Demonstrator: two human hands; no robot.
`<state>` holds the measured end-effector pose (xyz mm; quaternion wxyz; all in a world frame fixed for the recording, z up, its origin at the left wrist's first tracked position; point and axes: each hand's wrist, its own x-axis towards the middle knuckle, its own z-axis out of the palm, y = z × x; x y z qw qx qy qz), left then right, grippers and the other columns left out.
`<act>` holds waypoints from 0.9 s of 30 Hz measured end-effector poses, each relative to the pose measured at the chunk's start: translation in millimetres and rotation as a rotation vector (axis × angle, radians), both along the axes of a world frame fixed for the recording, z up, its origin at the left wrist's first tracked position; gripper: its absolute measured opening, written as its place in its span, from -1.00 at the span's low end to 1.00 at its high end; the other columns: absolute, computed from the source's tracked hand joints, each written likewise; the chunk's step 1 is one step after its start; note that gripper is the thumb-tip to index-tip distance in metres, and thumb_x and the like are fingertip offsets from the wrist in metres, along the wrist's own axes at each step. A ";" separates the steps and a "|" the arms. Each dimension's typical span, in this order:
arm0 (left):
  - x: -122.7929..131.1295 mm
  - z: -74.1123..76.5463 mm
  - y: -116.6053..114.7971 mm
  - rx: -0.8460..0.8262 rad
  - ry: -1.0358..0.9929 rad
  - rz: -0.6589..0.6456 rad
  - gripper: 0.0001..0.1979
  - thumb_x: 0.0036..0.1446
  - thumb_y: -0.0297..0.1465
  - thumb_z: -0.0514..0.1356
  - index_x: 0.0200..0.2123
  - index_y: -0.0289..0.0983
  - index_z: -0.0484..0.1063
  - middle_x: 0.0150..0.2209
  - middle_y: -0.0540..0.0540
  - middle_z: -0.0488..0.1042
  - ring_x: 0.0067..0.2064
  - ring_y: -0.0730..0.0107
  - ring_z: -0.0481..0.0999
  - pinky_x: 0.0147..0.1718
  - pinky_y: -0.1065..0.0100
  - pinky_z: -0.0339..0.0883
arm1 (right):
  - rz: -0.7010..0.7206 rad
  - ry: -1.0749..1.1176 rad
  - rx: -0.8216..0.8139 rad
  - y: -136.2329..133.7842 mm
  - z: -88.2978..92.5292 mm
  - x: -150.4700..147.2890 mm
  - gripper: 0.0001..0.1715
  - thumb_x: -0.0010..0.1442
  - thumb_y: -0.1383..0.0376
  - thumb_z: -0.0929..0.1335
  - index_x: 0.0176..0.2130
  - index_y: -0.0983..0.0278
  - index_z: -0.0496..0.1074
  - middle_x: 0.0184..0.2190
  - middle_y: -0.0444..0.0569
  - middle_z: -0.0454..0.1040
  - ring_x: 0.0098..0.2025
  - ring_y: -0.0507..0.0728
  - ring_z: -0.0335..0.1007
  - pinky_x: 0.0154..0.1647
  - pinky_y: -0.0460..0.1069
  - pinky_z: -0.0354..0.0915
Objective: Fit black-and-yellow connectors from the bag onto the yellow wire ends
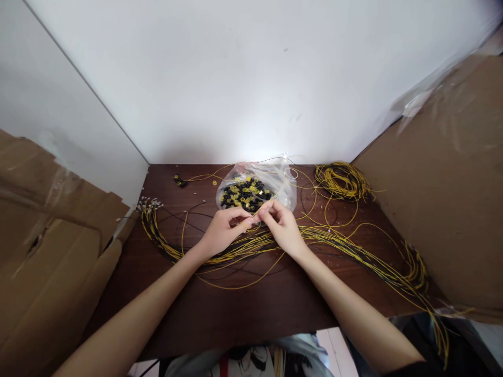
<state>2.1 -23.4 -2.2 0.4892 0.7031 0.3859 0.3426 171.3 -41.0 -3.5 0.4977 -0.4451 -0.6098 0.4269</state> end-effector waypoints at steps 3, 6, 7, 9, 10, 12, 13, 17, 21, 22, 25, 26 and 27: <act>-0.2 0.1 0.3 0.006 0.001 -0.005 -0.79 0.12 -0.32 0.14 -0.35 -0.35 0.47 -0.40 -0.09 0.47 -0.39 0.44 0.45 -0.38 0.42 0.36 | 0.001 0.064 -0.025 0.6 -0.7 0.6 -0.77 0.20 0.14 0.29 -0.35 0.25 0.30 -0.47 -0.11 0.45 -0.40 0.04 0.39 -0.26 -0.02 0.30; -0.7 0.2 0.3 0.021 0.019 0.007 -0.79 0.12 -0.32 0.14 -0.36 -0.35 0.47 -0.43 -0.07 0.45 -0.43 0.47 0.43 -0.41 0.43 0.34 | 0.018 -0.002 -0.004 -0.3 1.4 0.0 -0.80 0.15 0.17 0.34 -0.25 0.25 0.37 -0.44 -0.12 0.45 -0.37 0.05 0.39 -0.26 -0.03 0.30; -0.8 0.2 0.2 0.028 0.023 0.008 -0.80 0.12 -0.32 0.14 -0.37 -0.35 0.47 -0.44 -0.06 0.44 -0.44 0.47 0.42 -0.42 0.44 0.33 | 0.029 -0.026 0.007 -0.7 2.4 -0.2 -0.81 0.15 0.19 0.34 -0.25 0.24 0.40 -0.42 -0.11 0.46 -0.36 0.05 0.39 -0.26 -0.02 0.30; -0.9 0.2 0.1 0.046 0.030 0.006 -0.80 0.11 -0.33 0.15 -0.38 -0.35 0.47 -0.45 -0.06 0.42 -0.44 0.48 0.41 -0.43 0.44 0.32 | 0.057 -0.060 0.028 -1.3 3.8 -0.4 -0.84 0.15 0.19 0.34 -0.30 0.24 0.43 -0.41 -0.10 0.47 -0.35 0.05 0.39 -0.26 -0.02 0.30; -0.8 0.3 0.1 0.052 0.031 0.006 -0.81 0.11 -0.33 0.15 -0.38 -0.35 0.47 -0.46 -0.05 0.42 -0.44 0.47 0.40 -0.44 0.45 0.31 | 0.062 -0.072 0.036 -1.3 3.8 -0.2 -0.84 0.16 0.19 0.34 -0.34 0.24 0.42 -0.42 -0.10 0.47 -0.36 0.06 0.39 -0.27 -0.02 0.30; -0.4 0.9 0.0 0.053 0.023 0.005 -0.80 0.10 -0.32 0.16 -0.39 -0.34 0.48 -0.46 -0.06 0.43 -0.45 0.47 0.39 -0.44 0.45 0.31 | 0.050 -0.091 0.041 -0.7 2.5 0.3 -0.80 0.17 0.16 0.33 -0.38 0.25 0.40 -0.44 -0.10 0.46 -0.36 0.06 0.38 -0.28 -0.01 0.30; -0.1 1.3 -0.1 0.048 0.016 0.002 -0.80 0.11 -0.32 0.15 -0.39 -0.34 0.48 -0.46 -0.06 0.44 -0.44 0.47 0.39 -0.44 0.45 0.31 | 0.036 -0.085 0.036 -0.1 1.3 0.7 -0.78 0.18 0.14 0.32 -0.38 0.25 0.37 -0.44 -0.10 0.45 -0.37 0.06 0.37 -0.27 -0.01 0.30; 0.5 3.1 -0.4 0.035 0.008 -0.004 -0.79 0.11 -0.31 0.15 -0.40 -0.35 0.48 -0.46 -0.07 0.45 -0.45 0.47 0.38 -0.44 0.45 0.29 | 0.018 0.047 -0.015 2.2 -3.2 1.4 -0.71 0.24 0.08 0.24 -0.36 0.24 0.25 -0.47 -0.11 0.45 -0.39 0.04 0.39 -0.23 -0.01 0.30; 0.0 2.2 -0.3 0.050 0.034 0.008 -0.78 0.11 -0.30 0.15 -0.40 -0.35 0.47 -0.49 -0.05 0.43 -0.46 0.48 0.36 -0.46 0.46 0.26 | 0.029 0.064 -0.019 2.2 -1.7 1.0 -0.75 0.20 0.10 0.30 -0.30 0.23 0.28 -0.49 -0.14 0.44 -0.40 0.04 0.38 -0.26 -0.02 0.29; -0.3 1.6 -0.3 0.055 0.039 0.008 -0.78 0.11 -0.30 0.15 -0.40 -0.35 0.47 -0.49 -0.05 0.42 -0.46 0.48 0.36 -0.47 0.46 0.25 | 0.033 0.033 -0.011 1.8 -0.7 0.8 -0.76 0.18 0.11 0.32 -0.30 0.24 0.31 -0.47 -0.13 0.44 -0.39 0.05 0.38 -0.27 -0.03 0.28; -0.7 0.1 -0.1 0.058 0.039 0.005 -0.77 0.11 -0.29 0.15 -0.39 -0.34 0.47 -0.49 -0.04 0.42 -0.46 0.48 0.36 -0.47 0.46 0.26 | 0.034 -0.050 0.011 0.6 1.3 0.6 -0.75 0.16 0.12 0.34 -0.38 0.25 0.36 -0.44 -0.10 0.45 -0.37 0.05 0.37 -0.29 -0.03 0.28; -0.7 -0.1 -0.1 0.050 0.031 0.002 -0.77 0.12 -0.29 0.15 -0.39 -0.34 0.47 -0.49 -0.05 0.42 -0.45 0.47 0.37 -0.46 0.46 0.27 | 0.025 -0.050 0.010 0.3 1.3 0.5 -0.74 0.16 0.11 0.33 -0.39 0.26 0.36 -0.44 -0.10 0.46 -0.38 0.06 0.38 -0.28 -0.02 0.29; -0.7 -0.1 -0.2 0.040 0.020 0.000 -0.77 0.11 -0.28 0.15 -0.39 -0.35 0.47 -0.48 -0.05 0.43 -0.45 0.47 0.38 -0.44 0.45 0.28 | 0.016 -0.036 0.004 0.2 1.1 0.5 -0.73 0.18 0.10 0.31 -0.39 0.26 0.36 -0.44 -0.09 0.46 -0.38 0.06 0.38 -0.28 -0.02 0.29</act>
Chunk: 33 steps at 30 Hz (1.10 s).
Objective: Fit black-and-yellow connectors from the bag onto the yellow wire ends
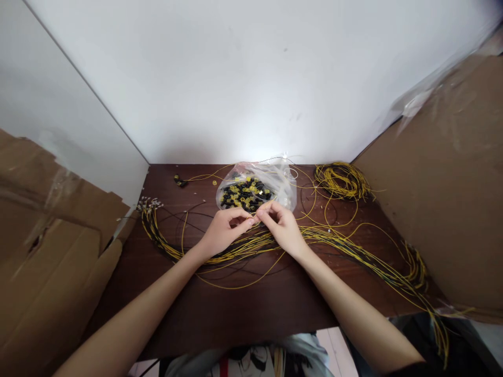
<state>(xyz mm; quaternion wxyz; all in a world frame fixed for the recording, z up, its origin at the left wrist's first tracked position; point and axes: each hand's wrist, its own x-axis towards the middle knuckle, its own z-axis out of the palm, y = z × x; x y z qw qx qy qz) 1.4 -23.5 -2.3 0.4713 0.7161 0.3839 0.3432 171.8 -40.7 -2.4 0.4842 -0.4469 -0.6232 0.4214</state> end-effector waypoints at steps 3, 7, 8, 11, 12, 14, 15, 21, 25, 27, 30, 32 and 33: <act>0.5 0.6 -0.1 -0.023 -0.019 0.001 -0.78 0.11 -0.29 0.15 -0.38 -0.35 0.47 -0.46 -0.06 0.44 -0.43 0.46 0.41 -0.42 0.44 0.30 | -0.011 0.057 -0.023 0.3 -1.4 -0.2 -0.71 0.21 0.08 0.28 -0.35 0.25 0.32 -0.45 -0.09 0.48 -0.39 0.07 0.40 -0.27 -0.01 0.30; 0.7 1.6 -0.2 -0.015 -0.011 0.006 -0.80 0.11 -0.31 0.16 -0.38 -0.34 0.47 -0.47 -0.04 0.44 -0.45 0.48 0.39 -0.44 0.46 0.28 | -0.008 0.093 -0.027 1.6 -2.5 -0.1 -0.69 0.21 0.05 0.27 -0.36 0.25 0.31 -0.47 -0.09 0.48 -0.40 0.07 0.41 -0.26 -0.01 0.31; 0.6 1.7 -0.3 -0.011 -0.007 0.006 -0.80 0.11 -0.31 0.16 -0.38 -0.34 0.47 -0.47 -0.04 0.44 -0.45 0.48 0.38 -0.44 0.46 0.28 | -0.011 0.108 -0.031 2.0 -2.7 -0.1 -0.68 0.20 0.05 0.27 -0.37 0.25 0.31 -0.48 -0.09 0.48 -0.40 0.07 0.41 -0.26 -0.01 0.31; 0.1 1.4 -0.4 0.013 0.026 0.013 -0.78 0.12 -0.30 0.15 -0.36 -0.34 0.48 -0.45 -0.05 0.44 -0.45 0.48 0.36 -0.45 0.46 0.26 | -0.036 0.171 -0.050 2.9 -3.2 -0.1 -0.69 0.21 0.04 0.26 -0.34 0.23 0.28 -0.52 -0.13 0.47 -0.43 0.07 0.42 -0.27 0.00 0.33; -0.1 1.0 -0.4 0.022 0.039 0.015 -0.78 0.13 -0.29 0.14 -0.35 -0.33 0.49 -0.45 -0.05 0.44 -0.45 0.48 0.35 -0.45 0.45 0.25 | -0.048 0.190 -0.058 3.0 -3.2 -0.2 -0.69 0.22 0.03 0.25 -0.33 0.22 0.27 -0.54 -0.14 0.47 -0.44 0.07 0.42 -0.27 0.00 0.33; -0.3 0.0 -0.3 0.032 0.055 0.017 -0.76 0.13 -0.27 0.14 -0.33 -0.33 0.49 -0.45 -0.05 0.43 -0.44 0.47 0.35 -0.45 0.45 0.24 | -0.059 0.216 -0.070 3.0 -3.0 -0.6 -0.70 0.22 0.03 0.24 -0.31 0.21 0.25 -0.56 -0.16 0.46 -0.45 0.07 0.43 -0.26 0.01 0.34; -0.4 -0.6 -0.1 0.034 0.056 0.017 -0.76 0.13 -0.27 0.14 -0.34 -0.33 0.49 -0.46 -0.05 0.43 -0.44 0.47 0.35 -0.44 0.44 0.24 | -0.052 0.218 -0.073 2.8 -2.7 -0.9 -0.70 0.21 0.03 0.26 -0.30 0.21 0.25 -0.55 -0.16 0.46 -0.45 0.07 0.43 -0.26 0.01 0.34; -0.6 -2.5 0.4 0.020 0.051 0.018 -0.75 0.13 -0.26 0.13 -0.34 -0.34 0.48 -0.43 -0.06 0.44 -0.43 0.46 0.36 -0.42 0.43 0.24 | -0.024 0.103 -0.049 1.3 -2.0 -0.1 -0.72 0.14 0.10 0.34 -0.38 0.27 0.35 -0.48 -0.08 0.48 -0.40 0.07 0.41 -0.28 -0.01 0.30; -0.5 0.8 -0.6 0.006 0.062 0.017 -0.75 0.14 -0.27 0.13 -0.34 -0.34 0.48 -0.44 -0.04 0.43 -0.43 0.47 0.34 -0.43 0.44 0.21 | -0.044 0.182 -0.068 1.7 -3.3 0.7 -0.72 0.21 0.09 0.28 -0.36 0.24 0.25 -0.50 -0.11 0.50 -0.44 0.05 0.42 -0.26 0.00 0.30; -0.4 3.4 -1.1 0.009 0.063 0.024 -0.76 0.13 -0.29 0.13 -0.35 -0.35 0.48 -0.45 -0.03 0.42 -0.44 0.48 0.33 -0.44 0.45 0.19 | -0.051 0.208 -0.079 2.0 -3.3 0.3 -0.72 0.21 0.07 0.27 -0.35 0.23 0.22 -0.51 -0.13 0.51 -0.45 0.05 0.43 -0.28 -0.01 0.31; -0.3 6.9 -1.5 0.008 0.047 0.036 -0.73 0.16 -0.28 0.09 -0.43 -0.36 0.45 -0.53 0.01 0.36 -0.50 0.52 0.27 -0.48 0.47 0.15 | -0.053 0.230 -0.091 2.0 -2.2 -1.0 -0.72 0.21 0.07 0.27 -0.33 0.22 0.21 -0.53 -0.15 0.51 -0.45 0.05 0.44 -0.27 -0.01 0.31; -0.2 8.2 -1.6 -0.005 0.007 0.024 -0.66 0.21 -0.28 0.02 -0.45 -0.36 0.43 -0.57 0.02 0.32 -0.52 0.53 0.25 -0.49 0.47 0.15 | -0.054 0.240 -0.092 2.1 -1.8 -1.5 -0.74 0.21 0.08 0.28 -0.33 0.22 0.20 -0.53 -0.15 0.51 -0.45 0.06 0.44 -0.28 -0.01 0.31; -0.2 8.6 -1.6 -0.015 -0.012 0.018 -0.64 0.23 -0.28 -0.02 -0.44 -0.36 0.43 -0.57 0.02 0.32 -0.52 0.54 0.25 -0.48 0.47 0.15 | -0.056 0.238 -0.092 2.2 -1.9 -1.6 -0.74 0.21 0.09 0.28 -0.33 0.21 0.21 -0.53 -0.15 0.51 -0.45 0.06 0.44 -0.29 -0.02 0.31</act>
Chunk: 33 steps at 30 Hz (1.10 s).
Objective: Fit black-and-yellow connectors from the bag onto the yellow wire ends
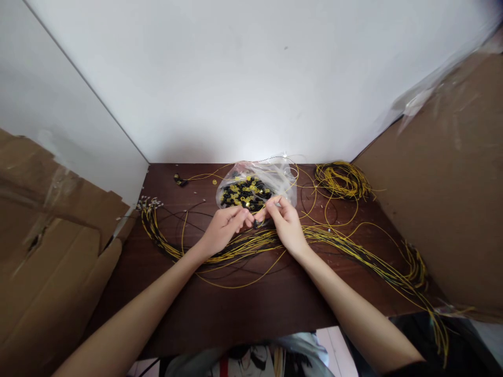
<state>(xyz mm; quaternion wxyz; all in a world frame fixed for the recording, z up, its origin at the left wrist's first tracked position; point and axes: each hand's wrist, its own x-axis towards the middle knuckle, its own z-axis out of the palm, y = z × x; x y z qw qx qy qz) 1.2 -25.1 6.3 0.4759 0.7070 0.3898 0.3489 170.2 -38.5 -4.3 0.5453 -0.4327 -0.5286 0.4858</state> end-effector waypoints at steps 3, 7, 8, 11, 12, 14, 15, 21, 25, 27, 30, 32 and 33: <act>0.5 0.4 -0.4 -0.021 -0.008 -0.001 -0.65 0.23 -0.29 -0.01 -0.42 -0.36 0.45 -0.54 0.00 0.37 -0.52 0.54 0.26 -0.48 0.48 0.16 | -0.004 -0.017 0.002 0.5 -1.1 0.4 -0.74 0.20 0.10 0.29 -0.35 0.21 0.21 -0.52 -0.14 0.52 -0.44 0.06 0.44 -0.32 -0.02 0.31; 1.3 0.9 -0.9 -0.022 0.006 0.004 -0.70 0.20 -0.30 0.04 -0.45 -0.36 0.44 -0.52 -0.01 0.40 -0.51 0.53 0.27 -0.48 0.49 0.16 | -0.007 -0.013 0.020 0.7 -1.9 0.7 -0.76 0.20 0.11 0.30 -0.35 0.22 0.22 -0.54 -0.15 0.51 -0.45 0.05 0.44 -0.31 -0.03 0.30; 1.3 1.0 -0.9 -0.023 0.003 0.005 -0.69 0.20 -0.30 0.04 -0.45 -0.36 0.44 -0.52 -0.01 0.40 -0.51 0.53 0.28 -0.48 0.49 0.16 | -0.007 -0.009 0.021 0.6 -1.8 0.6 -0.76 0.20 0.12 0.30 -0.35 0.22 0.22 -0.54 -0.15 0.51 -0.45 0.05 0.44 -0.32 -0.04 0.30; 0.7 0.4 -0.5 -0.027 -0.001 0.006 -0.67 0.22 -0.29 0.02 -0.46 -0.36 0.43 -0.53 -0.01 0.38 -0.51 0.54 0.26 -0.47 0.48 0.17 | -0.016 -0.007 0.017 0.0 -1.0 0.2 -0.76 0.18 0.12 0.31 -0.34 0.23 0.24 -0.53 -0.15 0.50 -0.44 0.05 0.45 -0.31 -0.03 0.32; 0.3 -0.1 -0.3 -0.028 -0.008 0.002 -0.66 0.23 -0.28 0.01 -0.45 -0.37 0.43 -0.53 -0.01 0.39 -0.52 0.54 0.26 -0.47 0.48 0.17 | -0.024 -0.007 0.017 -0.3 -0.6 0.2 -0.76 0.18 0.12 0.31 -0.35 0.23 0.26 -0.53 -0.15 0.50 -0.44 0.05 0.45 -0.29 -0.03 0.33; -0.4 -1.6 0.2 -0.033 -0.040 -0.014 -0.64 0.25 -0.27 -0.03 -0.40 -0.37 0.44 -0.50 -0.03 0.40 -0.52 0.55 0.25 -0.47 0.47 0.17 | -0.045 0.005 0.013 -0.8 0.3 0.1 -0.75 0.16 0.11 0.33 -0.35 0.25 0.28 -0.50 -0.13 0.50 -0.44 0.04 0.46 -0.29 -0.04 0.35; -0.6 -2.5 0.3 -0.039 -0.056 -0.023 -0.64 0.25 -0.26 -0.03 -0.36 -0.37 0.45 -0.48 -0.04 0.41 -0.52 0.55 0.26 -0.48 0.47 0.18 | -0.056 0.017 0.006 -0.9 0.7 0.2 -0.74 0.15 0.11 0.33 -0.35 0.25 0.29 -0.48 -0.12 0.51 -0.45 0.04 0.47 -0.30 -0.04 0.36; 1.0 -8.3 1.0 -0.037 -0.037 -0.001 -0.75 0.07 -0.28 0.20 -0.23 -0.31 0.44 -0.41 -0.05 0.45 -0.42 0.48 0.37 -0.42 0.44 0.25 | -0.107 0.116 -0.047 -1.8 3.6 0.0 -0.74 0.10 0.12 0.38 -0.35 0.26 0.33 -0.37 -0.09 0.51 -0.50 0.02 0.48 -0.43 -0.09 0.40; 1.3 -9.5 1.7 -0.029 -0.016 -0.009 -0.77 0.05 -0.31 0.23 -0.23 -0.31 0.43 -0.40 -0.04 0.44 -0.40 0.47 0.39 -0.43 0.44 0.27 | -0.070 0.180 -0.106 -3.3 5.5 -1.4 -0.71 0.04 0.10 0.41 -0.37 0.26 0.35 -0.38 -0.10 0.51 -0.47 0.06 0.51 -0.38 -0.04 0.46; 0.9 -9.3 1.8 -0.013 -0.002 -0.005 -0.81 0.07 -0.33 0.21 -0.26 -0.31 0.43 -0.39 -0.05 0.45 -0.38 0.46 0.40 -0.41 0.43 0.29 | -0.045 0.216 -0.141 -3.7 5.5 -2.0 -0.68 0.00 0.09 0.43 -0.37 0.26 0.36 -0.39 -0.11 0.51 -0.44 0.08 0.52 -0.37 -0.01 0.48; 0.7 -9.2 1.4 -0.013 0.003 0.010 -0.82 0.07 -0.35 0.21 -0.27 -0.32 0.42 -0.35 -0.08 0.47 -0.35 0.44 0.43 -0.37 0.41 0.32 | -0.021 0.262 -0.180 -3.7 4.8 -2.5 -0.67 -0.03 0.09 0.45 -0.37 0.26 0.37 -0.37 -0.10 0.51 -0.42 0.09 0.52 -0.36 0.02 0.50; 1.1 -9.4 1.1 -0.031 -0.023 0.014 -0.80 0.03 -0.36 0.23 -0.26 -0.32 0.40 -0.34 -0.08 0.47 -0.34 0.43 0.43 -0.36 0.40 0.34 | -0.008 0.277 -0.179 -3.7 4.7 -3.2 -0.67 -0.03 0.10 0.46 -0.38 0.26 0.38 -0.36 -0.09 0.51 -0.39 0.10 0.53 -0.33 0.03 0.51; 1.4 -9.5 1.0 -0.040 -0.039 0.011 -0.78 0.02 -0.36 0.24 -0.24 -0.32 0.39 -0.35 -0.07 0.46 -0.34 0.43 0.44 -0.36 0.40 0.34 | -0.002 0.280 -0.173 -3.8 4.8 -3.6 -0.67 -0.04 0.10 0.46 -0.38 0.27 0.38 -0.35 -0.09 0.51 -0.37 0.10 0.53 -0.31 0.03 0.51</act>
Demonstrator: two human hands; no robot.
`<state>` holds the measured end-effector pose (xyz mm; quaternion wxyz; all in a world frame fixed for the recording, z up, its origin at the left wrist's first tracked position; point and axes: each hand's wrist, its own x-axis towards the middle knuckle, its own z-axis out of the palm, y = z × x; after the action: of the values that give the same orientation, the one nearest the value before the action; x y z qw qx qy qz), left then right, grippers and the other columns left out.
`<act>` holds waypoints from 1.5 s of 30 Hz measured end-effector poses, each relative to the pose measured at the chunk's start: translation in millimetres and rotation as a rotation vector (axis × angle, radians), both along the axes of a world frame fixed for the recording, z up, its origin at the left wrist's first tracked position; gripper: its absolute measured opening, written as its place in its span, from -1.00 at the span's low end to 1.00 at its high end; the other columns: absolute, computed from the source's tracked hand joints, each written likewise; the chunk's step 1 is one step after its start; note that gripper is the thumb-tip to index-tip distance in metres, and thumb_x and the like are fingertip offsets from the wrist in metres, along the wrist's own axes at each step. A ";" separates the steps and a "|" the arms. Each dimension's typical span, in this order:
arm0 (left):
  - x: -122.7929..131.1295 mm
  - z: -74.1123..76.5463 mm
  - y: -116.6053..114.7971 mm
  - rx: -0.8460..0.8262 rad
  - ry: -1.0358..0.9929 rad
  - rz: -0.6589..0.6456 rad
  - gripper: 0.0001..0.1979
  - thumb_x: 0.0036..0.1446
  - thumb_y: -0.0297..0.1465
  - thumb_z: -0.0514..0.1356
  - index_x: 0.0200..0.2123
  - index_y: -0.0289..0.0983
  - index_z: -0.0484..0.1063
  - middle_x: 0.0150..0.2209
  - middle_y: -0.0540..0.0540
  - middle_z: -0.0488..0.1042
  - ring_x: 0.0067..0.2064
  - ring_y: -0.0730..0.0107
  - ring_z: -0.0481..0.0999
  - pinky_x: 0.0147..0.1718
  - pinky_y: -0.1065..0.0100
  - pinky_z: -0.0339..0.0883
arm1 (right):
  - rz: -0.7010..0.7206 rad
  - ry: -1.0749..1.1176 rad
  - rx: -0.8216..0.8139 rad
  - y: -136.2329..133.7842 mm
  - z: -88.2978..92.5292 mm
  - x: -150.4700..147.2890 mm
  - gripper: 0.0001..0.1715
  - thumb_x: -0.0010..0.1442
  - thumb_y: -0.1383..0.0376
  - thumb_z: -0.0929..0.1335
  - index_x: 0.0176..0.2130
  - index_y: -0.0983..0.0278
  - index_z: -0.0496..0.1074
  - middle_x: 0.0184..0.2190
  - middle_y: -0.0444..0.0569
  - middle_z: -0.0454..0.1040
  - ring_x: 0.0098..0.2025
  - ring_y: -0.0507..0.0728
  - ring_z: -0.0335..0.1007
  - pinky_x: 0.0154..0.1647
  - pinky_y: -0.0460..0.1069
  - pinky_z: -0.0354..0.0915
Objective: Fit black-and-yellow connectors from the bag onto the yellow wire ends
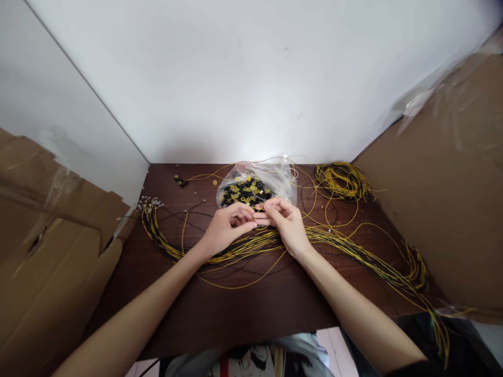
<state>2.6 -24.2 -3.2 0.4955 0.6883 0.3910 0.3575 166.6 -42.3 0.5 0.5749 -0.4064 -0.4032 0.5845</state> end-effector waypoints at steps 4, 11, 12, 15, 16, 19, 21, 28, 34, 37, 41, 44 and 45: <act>0.5 -0.8 0.4 -0.012 -0.027 -0.029 -0.75 0.01 -0.39 0.24 -0.20 -0.32 0.37 -0.39 -0.04 0.44 -0.37 0.46 0.42 -0.35 0.39 0.35 | 0.018 -0.026 0.028 -0.3 1.7 -1.4 -0.68 -0.04 0.10 0.46 -0.40 0.28 0.41 -0.34 -0.07 0.52 -0.32 0.10 0.52 -0.25 0.04 0.49; -0.3 -3.2 0.9 0.004 -0.011 -0.044 -0.75 0.04 -0.37 0.22 -0.19 -0.33 0.39 -0.43 -0.02 0.41 -0.42 0.50 0.37 -0.37 0.41 0.33 | -0.115 -0.115 0.102 3.0 4.3 6.3 -0.72 0.03 0.11 0.43 -0.37 0.27 0.44 -0.33 -0.06 0.53 -0.33 0.07 0.50 -0.21 0.00 0.45; -0.2 -3.2 0.8 0.005 -0.010 -0.044 -0.76 0.04 -0.37 0.22 -0.20 -0.33 0.40 -0.43 -0.02 0.40 -0.42 0.50 0.36 -0.38 0.41 0.32 | -0.122 -0.124 0.106 3.3 4.3 7.3 -0.72 0.04 0.10 0.42 -0.36 0.27 0.44 -0.33 -0.06 0.53 -0.34 0.06 0.50 -0.22 0.00 0.44; 0.1 -2.1 0.7 0.018 0.010 -0.042 -0.80 0.04 -0.37 0.22 -0.26 -0.34 0.43 -0.45 -0.02 0.40 -0.45 0.51 0.34 -0.43 0.44 0.29 | -0.103 -0.161 0.101 3.5 3.6 7.9 -0.69 0.02 0.09 0.42 -0.33 0.26 0.46 -0.35 -0.06 0.53 -0.36 0.06 0.49 -0.23 0.00 0.43; 0.2 -1.6 0.7 0.023 0.020 -0.043 -0.81 0.03 -0.37 0.22 -0.27 -0.34 0.44 -0.45 -0.02 0.40 -0.45 0.51 0.33 -0.44 0.45 0.28 | -0.090 -0.171 0.097 3.4 3.3 7.4 -0.68 0.01 0.08 0.42 -0.32 0.26 0.47 -0.35 -0.06 0.53 -0.37 0.06 0.48 -0.24 0.00 0.42; 0.4 -0.4 0.5 0.024 0.032 -0.041 -0.84 0.03 -0.37 0.22 -0.31 -0.34 0.46 -0.46 -0.02 0.41 -0.46 0.52 0.32 -0.45 0.46 0.26 | -0.053 -0.192 0.100 2.8 3.1 5.8 -0.70 0.00 0.11 0.43 -0.31 0.26 0.49 -0.37 -0.06 0.54 -0.39 0.04 0.46 -0.29 -0.03 0.39; 0.4 -0.4 0.1 0.025 0.034 -0.037 -0.84 0.03 -0.37 0.22 -0.32 -0.34 0.47 -0.47 -0.01 0.41 -0.46 0.53 0.32 -0.46 0.47 0.25 | -0.031 -0.200 0.110 2.6 3.2 5.1 -0.75 0.00 0.15 0.44 -0.33 0.26 0.49 -0.39 -0.07 0.53 -0.41 0.02 0.44 -0.33 -0.06 0.36; 0.9 -0.4 -0.5 0.048 0.052 -0.033 -0.83 0.04 -0.37 0.21 -0.30 -0.34 0.49 -0.47 -0.02 0.40 -0.46 0.52 0.30 -0.47 0.47 0.24 | -0.065 -0.131 0.109 3.5 1.2 4.5 -0.72 0.06 0.11 0.40 -0.33 0.26 0.39 -0.46 -0.11 0.51 -0.48 0.01 0.42 -0.39 -0.07 0.36; 0.9 0.4 0.3 0.055 0.056 -0.040 -0.85 0.04 -0.38 0.21 -0.33 -0.34 0.48 -0.49 -0.02 0.38 -0.47 0.52 0.29 -0.49 0.47 0.22 | -0.043 -0.221 0.105 3.1 0.8 4.3 -0.69 0.05 0.08 0.40 -0.31 0.26 0.40 -0.45 -0.09 0.52 -0.46 0.03 0.42 -0.36 -0.04 0.36; 0.4 -0.5 0.6 0.049 0.046 -0.046 -0.85 0.04 -0.37 0.20 -0.34 -0.34 0.48 -0.49 -0.01 0.37 -0.47 0.52 0.29 -0.49 0.47 0.22 | 0.006 -0.374 0.155 2.9 -0.2 5.2 -0.72 0.05 0.09 0.41 -0.41 0.28 0.45 -0.43 -0.06 0.52 -0.42 0.05 0.40 -0.32 -0.02 0.34; 0.1 -0.8 0.8 0.055 0.048 -0.044 -0.84 0.04 -0.37 0.20 -0.33 -0.33 0.49 -0.48 -0.02 0.39 -0.47 0.52 0.29 -0.49 0.47 0.22 | -0.006 -0.437 0.173 3.2 -2.4 6.7 -0.70 0.07 0.08 0.39 -0.44 0.28 0.47 -0.44 -0.04 0.52 -0.38 0.09 0.42 -0.27 0.02 0.34; 0.5 0.1 0.6 0.067 0.053 -0.048 -0.84 0.05 -0.37 0.20 -0.32 -0.33 0.49 -0.47 -0.03 0.41 -0.47 0.52 0.29 -0.49 0.47 0.22 | -0.042 -0.356 0.132 3.6 -2.1 6.3 -0.67 0.06 0.06 0.39 -0.41 0.30 0.44 -0.43 -0.02 0.53 -0.41 0.08 0.43 -0.28 0.01 0.36; 0.6 0.4 0.4 0.070 0.055 -0.046 -0.85 0.05 -0.38 0.20 -0.32 -0.34 0.49 -0.46 -0.04 0.42 -0.47 0.52 0.30 -0.48 0.47 0.23 | -0.051 -0.323 0.120 3.7 -1.8 5.9 -0.66 0.07 0.05 0.39 -0.40 0.30 0.43 -0.44 -0.02 0.53 -0.43 0.07 0.43 -0.30 0.00 0.37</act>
<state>3.3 -23.8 -2.8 0.4685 0.7235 0.3757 0.3404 172.5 -38.6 -1.3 0.5404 -0.4702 -0.5142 0.4716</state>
